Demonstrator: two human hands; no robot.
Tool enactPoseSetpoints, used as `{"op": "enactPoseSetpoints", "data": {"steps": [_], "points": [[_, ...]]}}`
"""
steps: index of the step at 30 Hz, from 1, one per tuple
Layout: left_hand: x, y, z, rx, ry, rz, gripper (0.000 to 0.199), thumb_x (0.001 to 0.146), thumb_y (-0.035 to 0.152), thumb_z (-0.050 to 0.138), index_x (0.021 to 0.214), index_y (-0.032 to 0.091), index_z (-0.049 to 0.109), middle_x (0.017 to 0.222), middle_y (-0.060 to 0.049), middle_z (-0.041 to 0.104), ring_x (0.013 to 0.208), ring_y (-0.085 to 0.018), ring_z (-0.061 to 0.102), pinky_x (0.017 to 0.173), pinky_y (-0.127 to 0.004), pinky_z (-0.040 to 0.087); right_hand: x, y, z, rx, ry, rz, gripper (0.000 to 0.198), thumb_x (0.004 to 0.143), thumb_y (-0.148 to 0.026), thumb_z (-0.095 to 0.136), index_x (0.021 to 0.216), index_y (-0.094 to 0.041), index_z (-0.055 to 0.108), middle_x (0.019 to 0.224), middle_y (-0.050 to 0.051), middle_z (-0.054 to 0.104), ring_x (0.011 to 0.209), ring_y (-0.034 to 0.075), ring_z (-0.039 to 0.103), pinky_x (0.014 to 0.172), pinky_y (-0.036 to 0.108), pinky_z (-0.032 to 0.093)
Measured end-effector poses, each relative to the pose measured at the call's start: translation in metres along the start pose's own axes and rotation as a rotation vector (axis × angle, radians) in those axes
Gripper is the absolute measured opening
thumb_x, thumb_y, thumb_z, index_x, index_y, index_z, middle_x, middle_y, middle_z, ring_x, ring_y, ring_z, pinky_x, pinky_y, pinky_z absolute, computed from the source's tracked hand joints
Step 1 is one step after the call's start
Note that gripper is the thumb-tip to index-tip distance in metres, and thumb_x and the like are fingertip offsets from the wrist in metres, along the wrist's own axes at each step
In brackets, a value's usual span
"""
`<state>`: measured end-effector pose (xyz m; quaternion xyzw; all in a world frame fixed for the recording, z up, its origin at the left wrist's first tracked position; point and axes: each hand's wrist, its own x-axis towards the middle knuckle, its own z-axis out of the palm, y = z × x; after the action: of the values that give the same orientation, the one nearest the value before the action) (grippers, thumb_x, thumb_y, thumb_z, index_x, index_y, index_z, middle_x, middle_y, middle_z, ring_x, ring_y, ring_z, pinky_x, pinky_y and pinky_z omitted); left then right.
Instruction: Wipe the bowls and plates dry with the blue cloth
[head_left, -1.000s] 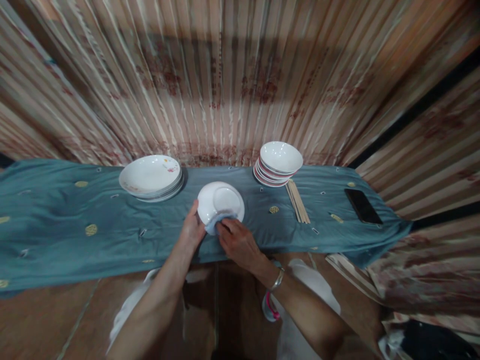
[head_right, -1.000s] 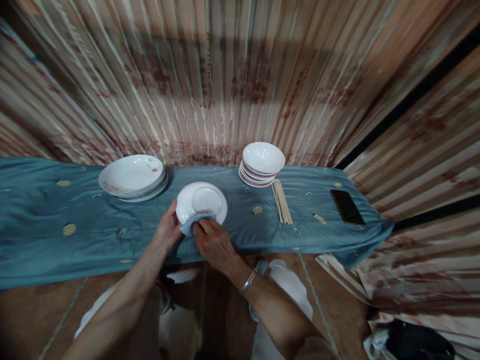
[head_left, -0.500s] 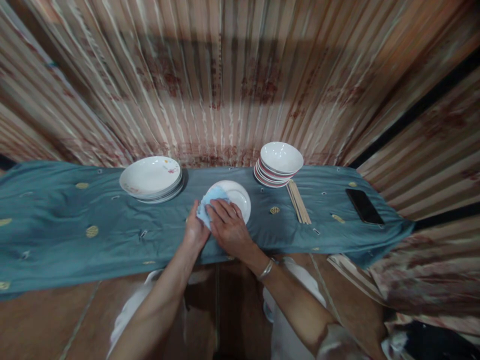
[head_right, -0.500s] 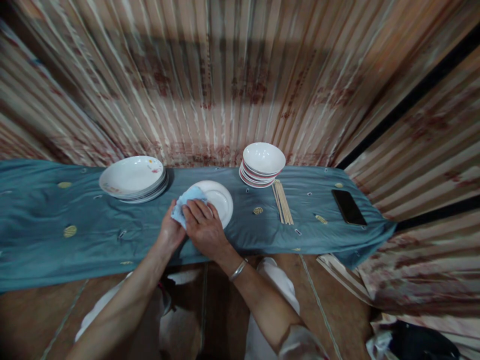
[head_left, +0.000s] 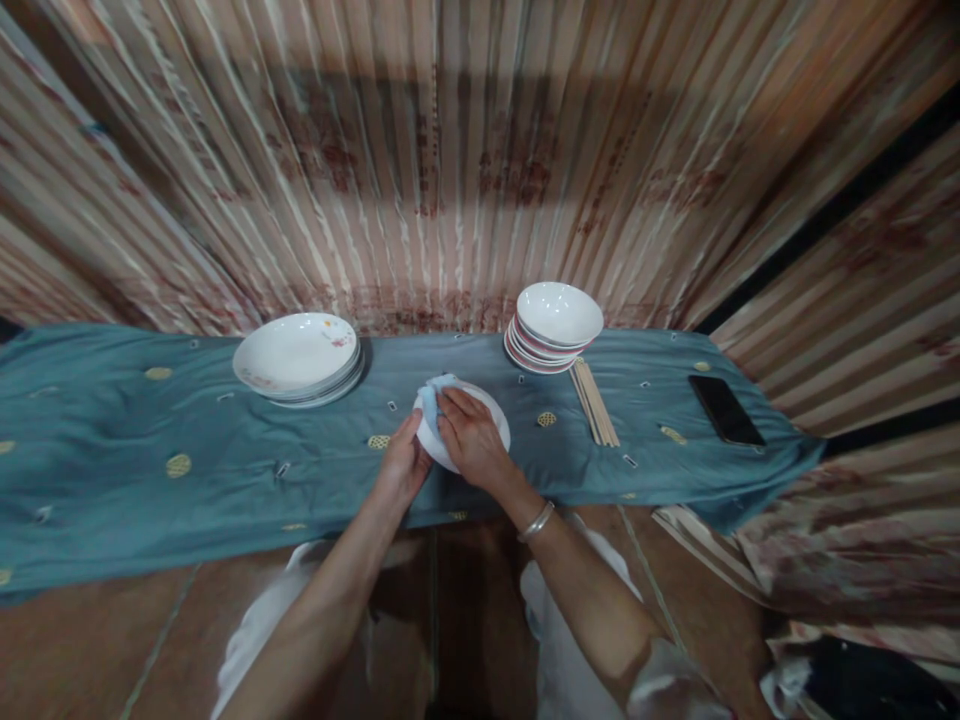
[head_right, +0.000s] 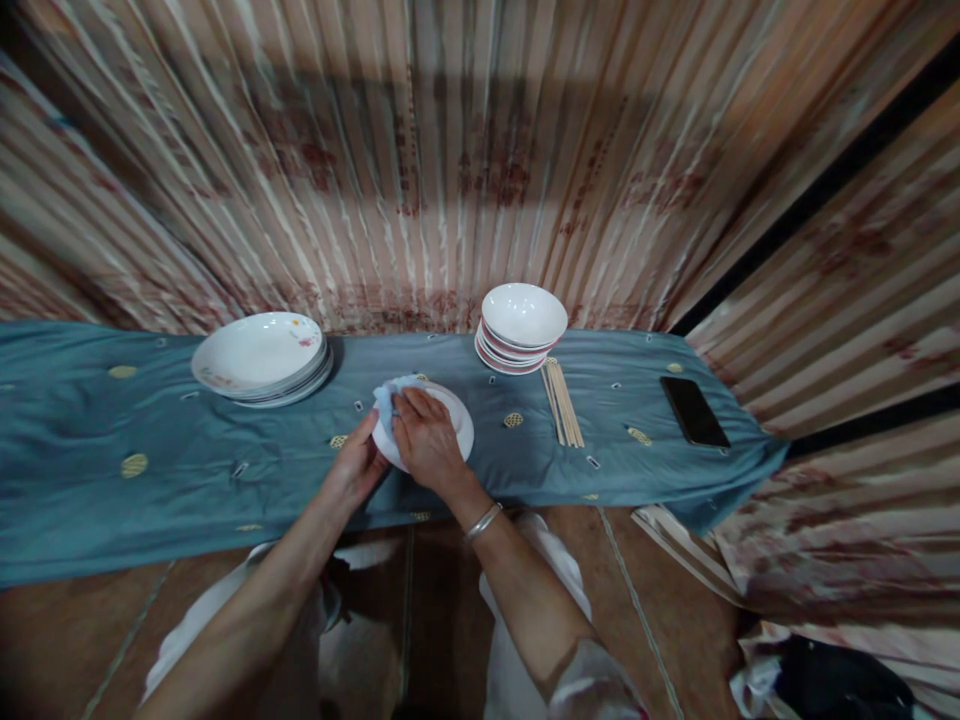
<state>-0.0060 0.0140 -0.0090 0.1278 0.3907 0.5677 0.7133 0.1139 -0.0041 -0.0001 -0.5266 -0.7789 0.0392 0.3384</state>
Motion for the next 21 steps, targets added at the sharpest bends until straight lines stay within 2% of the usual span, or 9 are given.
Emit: {"op": "enactPoseSetpoints", "data": {"steps": [5, 10, 21], "points": [[-0.003, 0.002, 0.005, 0.006, 0.037, -0.03, 0.016, 0.09, 0.014, 0.055, 0.098, 0.009, 0.068, 0.071, -0.005, 0.073, 0.058, -0.014, 0.066, 0.07, -0.026, 0.059, 0.003, 0.021, -0.002, 0.016, -0.02, 0.058, 0.041, 0.099, -0.022, 0.037, 0.132, -0.008, 0.059, 0.136, 0.018, 0.06, 0.131, 0.024, 0.053, 0.113, 0.042, 0.042], [-0.004, 0.004, 0.006, -0.017, 0.039, -0.038, 0.014, 0.091, 0.013, 0.055, 0.096, 0.009, 0.067, 0.068, -0.005, 0.072, 0.053, -0.013, 0.064, 0.058, -0.022, 0.057, 0.0, 0.035, -0.007, -0.028, -0.063, 0.127, 0.039, 0.098, -0.021, 0.039, 0.128, -0.009, 0.061, 0.135, 0.019, 0.061, 0.13, 0.024, 0.055, 0.111, 0.041, 0.044], [0.003, 0.003, 0.0, 0.018, 0.09, -0.031, 0.017, 0.089, 0.013, 0.058, 0.102, 0.009, 0.067, 0.067, -0.003, 0.071, 0.05, -0.013, 0.061, 0.049, -0.021, 0.053, -0.024, 0.035, -0.021, -0.108, -0.065, 0.119, 0.037, 0.096, -0.018, 0.042, 0.125, -0.008, 0.062, 0.128, 0.019, 0.064, 0.124, 0.025, 0.058, 0.111, 0.043, 0.045]]}}
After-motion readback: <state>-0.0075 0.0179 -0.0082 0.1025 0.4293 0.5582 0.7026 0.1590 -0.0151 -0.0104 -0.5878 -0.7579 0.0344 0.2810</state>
